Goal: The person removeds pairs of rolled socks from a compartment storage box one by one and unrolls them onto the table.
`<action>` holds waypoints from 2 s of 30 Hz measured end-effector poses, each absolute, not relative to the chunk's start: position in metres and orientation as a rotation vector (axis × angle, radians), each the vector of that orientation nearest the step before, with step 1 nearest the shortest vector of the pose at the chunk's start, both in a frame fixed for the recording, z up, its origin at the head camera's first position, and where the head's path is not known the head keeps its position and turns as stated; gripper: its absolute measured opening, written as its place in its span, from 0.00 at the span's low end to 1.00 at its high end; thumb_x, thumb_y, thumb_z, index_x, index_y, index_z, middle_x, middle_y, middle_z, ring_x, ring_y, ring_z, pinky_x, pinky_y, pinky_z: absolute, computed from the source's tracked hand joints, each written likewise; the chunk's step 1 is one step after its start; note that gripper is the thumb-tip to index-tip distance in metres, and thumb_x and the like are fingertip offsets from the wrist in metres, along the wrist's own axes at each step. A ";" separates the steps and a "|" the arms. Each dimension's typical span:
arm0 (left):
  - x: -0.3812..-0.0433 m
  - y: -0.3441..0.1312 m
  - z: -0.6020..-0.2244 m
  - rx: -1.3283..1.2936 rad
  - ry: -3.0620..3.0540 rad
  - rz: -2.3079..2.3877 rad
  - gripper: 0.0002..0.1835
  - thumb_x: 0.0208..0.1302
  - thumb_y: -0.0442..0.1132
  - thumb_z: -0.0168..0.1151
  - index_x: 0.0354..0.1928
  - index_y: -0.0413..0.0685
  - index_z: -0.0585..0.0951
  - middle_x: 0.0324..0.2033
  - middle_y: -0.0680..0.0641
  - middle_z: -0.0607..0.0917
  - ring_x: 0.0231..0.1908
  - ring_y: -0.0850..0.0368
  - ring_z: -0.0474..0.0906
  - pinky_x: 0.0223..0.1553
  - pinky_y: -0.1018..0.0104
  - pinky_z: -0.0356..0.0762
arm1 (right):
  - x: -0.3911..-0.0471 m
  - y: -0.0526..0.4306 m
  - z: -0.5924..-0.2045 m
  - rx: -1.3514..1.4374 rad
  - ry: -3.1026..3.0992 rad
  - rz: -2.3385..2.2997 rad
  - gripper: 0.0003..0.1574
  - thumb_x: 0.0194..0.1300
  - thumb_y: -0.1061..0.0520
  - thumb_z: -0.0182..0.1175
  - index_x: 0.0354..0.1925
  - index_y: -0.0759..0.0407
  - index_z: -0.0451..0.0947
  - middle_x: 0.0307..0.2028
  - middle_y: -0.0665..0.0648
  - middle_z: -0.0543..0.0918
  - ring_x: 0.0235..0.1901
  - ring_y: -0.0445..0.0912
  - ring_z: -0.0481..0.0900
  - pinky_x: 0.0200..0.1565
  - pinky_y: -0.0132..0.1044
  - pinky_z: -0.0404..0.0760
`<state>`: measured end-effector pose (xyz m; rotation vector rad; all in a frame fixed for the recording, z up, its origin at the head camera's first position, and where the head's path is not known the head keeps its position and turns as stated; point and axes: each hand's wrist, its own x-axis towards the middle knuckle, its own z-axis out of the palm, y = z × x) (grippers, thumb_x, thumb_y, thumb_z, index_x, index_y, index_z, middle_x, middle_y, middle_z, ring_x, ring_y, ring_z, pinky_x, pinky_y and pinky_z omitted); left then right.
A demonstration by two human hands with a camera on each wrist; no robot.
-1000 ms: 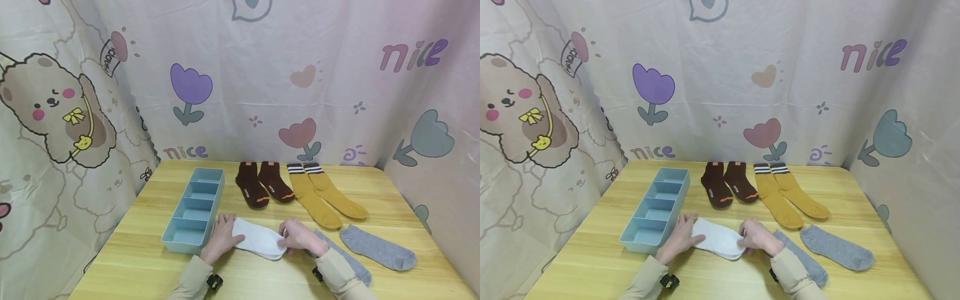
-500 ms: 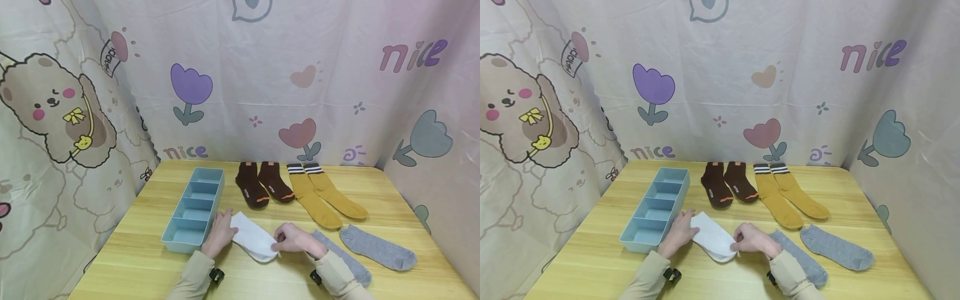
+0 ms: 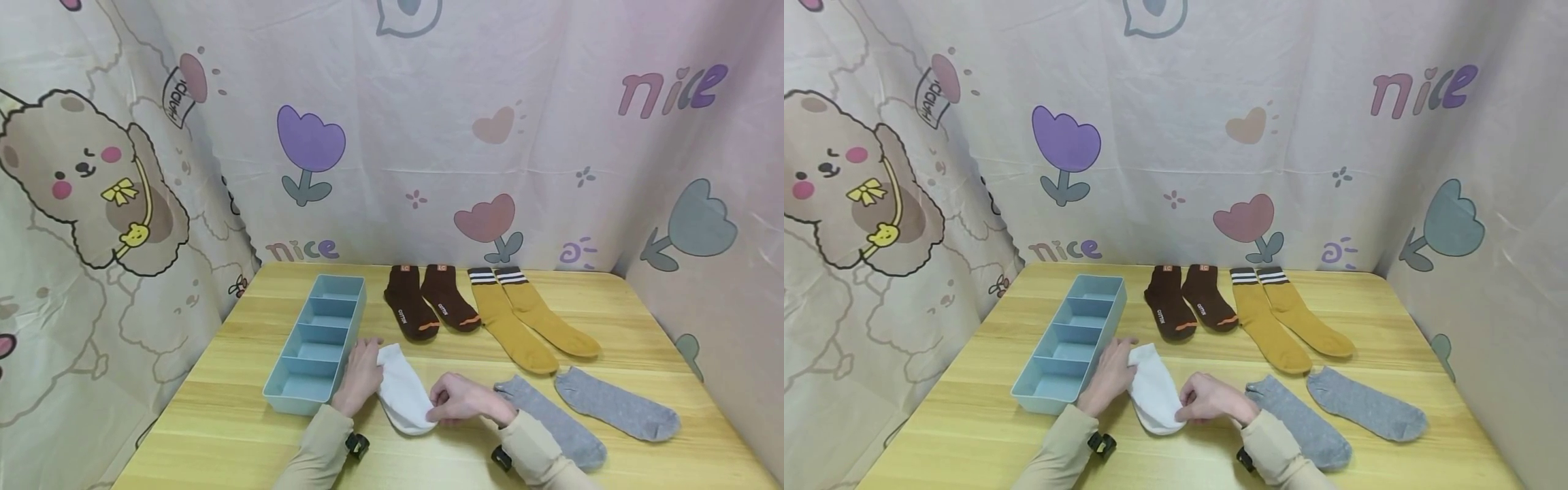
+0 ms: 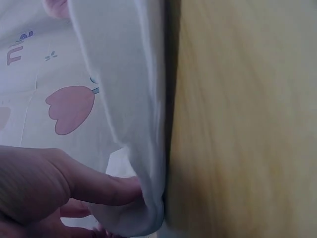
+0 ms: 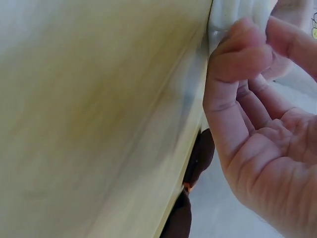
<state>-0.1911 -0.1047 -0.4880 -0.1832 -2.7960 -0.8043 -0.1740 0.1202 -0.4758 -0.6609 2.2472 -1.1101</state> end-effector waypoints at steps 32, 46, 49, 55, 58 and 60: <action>-0.200 -0.092 -0.460 -0.210 -2.662 -1.083 0.10 0.69 0.35 0.60 0.45 0.35 0.84 0.36 0.39 0.89 0.36 0.48 0.82 0.36 0.59 0.80 | -0.176 0.160 -0.466 -0.749 2.194 -1.340 0.09 0.58 0.62 0.67 0.30 0.68 0.79 0.22 0.49 0.81 0.20 0.36 0.75 0.24 0.29 0.79; -0.237 -0.057 -0.480 -0.383 -2.896 -1.278 0.11 0.64 0.32 0.62 0.45 0.32 0.84 0.39 0.36 0.90 0.41 0.45 0.87 0.41 0.59 0.84 | -0.172 0.197 -0.468 -0.615 2.366 -1.134 0.12 0.52 0.69 0.69 0.23 0.61 0.75 0.15 0.55 0.82 0.14 0.39 0.78 0.19 0.34 0.81; -0.239 -0.053 -0.482 -0.394 -2.924 -1.263 0.10 0.65 0.32 0.62 0.45 0.33 0.84 0.36 0.38 0.90 0.35 0.52 0.85 0.35 0.66 0.82 | -0.171 0.198 -0.470 -0.576 2.382 -1.123 0.13 0.52 0.70 0.69 0.22 0.60 0.74 0.14 0.55 0.81 0.13 0.38 0.77 0.18 0.34 0.81; -0.238 -0.053 -0.481 -0.465 -2.922 -1.201 0.15 0.59 0.29 0.63 0.18 0.42 0.70 0.12 0.56 0.66 0.16 0.65 0.58 0.20 0.74 0.55 | -0.170 0.200 -0.468 -0.562 2.406 -1.074 0.14 0.52 0.68 0.70 0.21 0.58 0.75 0.14 0.52 0.81 0.11 0.36 0.75 0.18 0.34 0.81; -0.235 -0.056 -0.478 -0.469 -2.928 -1.087 0.26 0.54 0.30 0.66 0.14 0.51 0.57 0.10 0.58 0.54 0.15 0.64 0.51 0.19 0.72 0.47 | -0.170 0.202 -0.465 -0.570 2.438 -1.055 0.13 0.53 0.65 0.71 0.21 0.58 0.76 0.14 0.51 0.80 0.12 0.37 0.74 0.17 0.32 0.79; -0.230 -0.058 -0.472 -0.427 -2.932 -1.012 0.27 0.53 0.33 0.68 0.12 0.53 0.58 0.10 0.59 0.54 0.15 0.63 0.52 0.19 0.71 0.48 | -0.170 0.204 -0.461 -0.591 2.497 -1.042 0.12 0.55 0.62 0.72 0.21 0.57 0.78 0.13 0.50 0.79 0.12 0.37 0.74 0.17 0.31 0.77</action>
